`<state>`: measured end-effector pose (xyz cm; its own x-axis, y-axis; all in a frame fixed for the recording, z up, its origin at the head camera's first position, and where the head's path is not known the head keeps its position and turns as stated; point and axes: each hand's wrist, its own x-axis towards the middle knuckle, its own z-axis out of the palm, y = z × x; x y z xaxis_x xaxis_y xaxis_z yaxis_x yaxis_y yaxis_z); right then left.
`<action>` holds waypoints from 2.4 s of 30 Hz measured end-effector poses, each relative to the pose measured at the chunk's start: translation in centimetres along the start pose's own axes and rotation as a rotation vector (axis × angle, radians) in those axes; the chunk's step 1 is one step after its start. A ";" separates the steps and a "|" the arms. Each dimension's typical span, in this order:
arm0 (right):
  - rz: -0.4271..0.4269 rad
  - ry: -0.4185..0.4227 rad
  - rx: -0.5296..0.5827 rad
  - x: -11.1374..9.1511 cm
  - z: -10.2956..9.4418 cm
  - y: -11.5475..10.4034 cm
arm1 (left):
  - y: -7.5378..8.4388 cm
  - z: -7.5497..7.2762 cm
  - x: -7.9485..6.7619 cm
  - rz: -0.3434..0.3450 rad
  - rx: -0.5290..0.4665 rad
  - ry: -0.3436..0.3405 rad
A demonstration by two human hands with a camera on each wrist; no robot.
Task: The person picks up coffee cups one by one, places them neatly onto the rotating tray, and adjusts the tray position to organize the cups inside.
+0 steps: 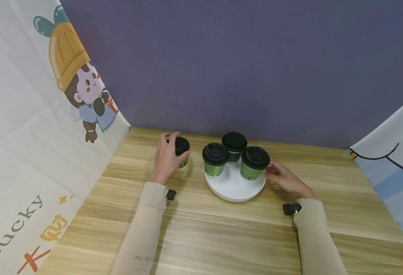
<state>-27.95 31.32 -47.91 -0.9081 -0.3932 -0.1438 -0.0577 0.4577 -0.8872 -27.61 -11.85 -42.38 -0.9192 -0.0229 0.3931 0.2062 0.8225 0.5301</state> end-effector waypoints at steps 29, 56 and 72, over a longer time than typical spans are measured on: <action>0.004 0.052 0.021 0.1 0.1 -0.1 | 1.3 -1.8 -0.3 -0.035 0.069 -0.113; 0.014 0.036 0.013 -0.2 0.1 -0.7 | 5.7 -5.0 -1.8 0.074 0.106 -0.169; 0.013 0.019 0.031 -0.1 0.0 -0.6 | 7.5 -5.2 -2.5 0.166 0.109 -0.206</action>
<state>-27.81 31.10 -47.38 -0.9165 -0.3721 -0.1468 -0.0337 0.4375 -0.8986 -22.01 -8.58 -35.43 -0.9270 0.2242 0.3008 0.3326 0.8620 0.3825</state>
